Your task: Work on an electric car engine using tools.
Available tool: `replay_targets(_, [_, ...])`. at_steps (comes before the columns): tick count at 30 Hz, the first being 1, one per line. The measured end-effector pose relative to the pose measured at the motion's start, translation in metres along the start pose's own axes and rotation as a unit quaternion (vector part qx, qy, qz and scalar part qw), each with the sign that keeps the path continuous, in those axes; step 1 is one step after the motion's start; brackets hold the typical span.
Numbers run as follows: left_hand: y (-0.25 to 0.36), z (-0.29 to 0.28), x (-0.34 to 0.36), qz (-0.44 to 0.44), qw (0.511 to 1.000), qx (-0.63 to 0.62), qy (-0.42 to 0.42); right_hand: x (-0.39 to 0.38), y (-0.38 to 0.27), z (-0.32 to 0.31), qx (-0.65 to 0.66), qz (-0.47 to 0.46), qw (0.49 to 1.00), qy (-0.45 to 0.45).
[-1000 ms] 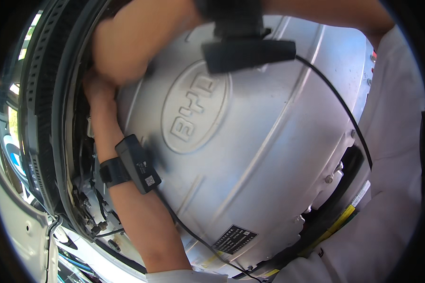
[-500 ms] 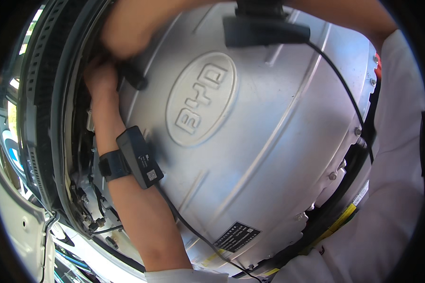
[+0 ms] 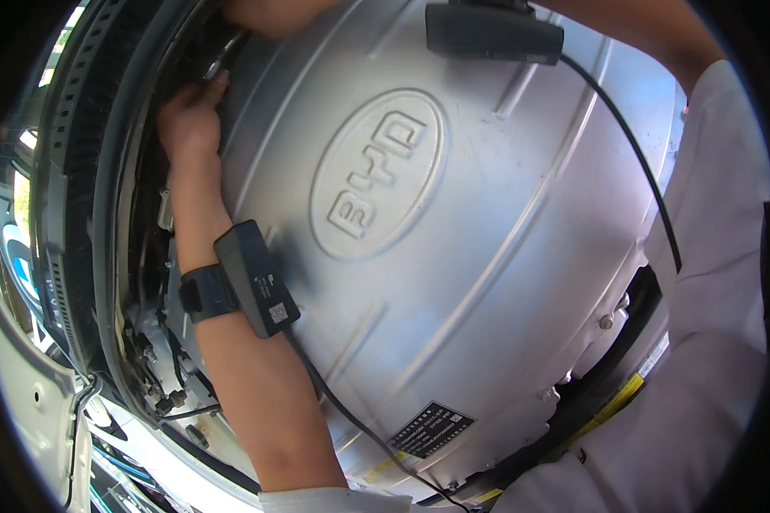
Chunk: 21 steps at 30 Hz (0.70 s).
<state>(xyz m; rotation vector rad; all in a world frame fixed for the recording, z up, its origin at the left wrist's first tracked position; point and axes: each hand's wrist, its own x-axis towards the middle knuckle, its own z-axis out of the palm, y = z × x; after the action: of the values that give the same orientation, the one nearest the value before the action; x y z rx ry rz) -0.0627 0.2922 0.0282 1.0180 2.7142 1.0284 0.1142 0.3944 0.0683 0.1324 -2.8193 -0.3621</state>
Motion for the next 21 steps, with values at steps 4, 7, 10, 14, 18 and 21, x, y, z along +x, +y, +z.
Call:
replay_targets(4, [-0.021,0.000,0.013,-0.022,0.986,-0.165,0.010,-0.005,-0.025,-0.022,0.024,-0.008,1.000,-0.007])
replay_targets(7, [-0.026,-0.010,0.001,-0.020,0.974,-0.225,0.008,0.017,-0.022,-0.012,0.039,-0.016,0.999,0.000])
replay_targets(10, [-0.025,-0.003,0.006,0.024,0.994,0.017,0.104,0.027,0.020,0.008,0.025,0.011,1.000,0.005])
replay_targets(14, [0.011,0.003,-0.008,-0.016,1.000,0.012,0.008,0.014,0.032,0.016,0.018,0.033,0.999,0.008])
replay_targets(18, [-0.007,0.007,0.007,0.041,0.996,-0.037,0.073,0.011,-0.006,-0.011,0.038,0.018,0.999,0.008])
replay_targets(21, [-0.019,0.004,0.007,0.051,0.995,-0.014,0.082,0.019,-0.019,-0.010,0.059,0.011,0.998,0.011])
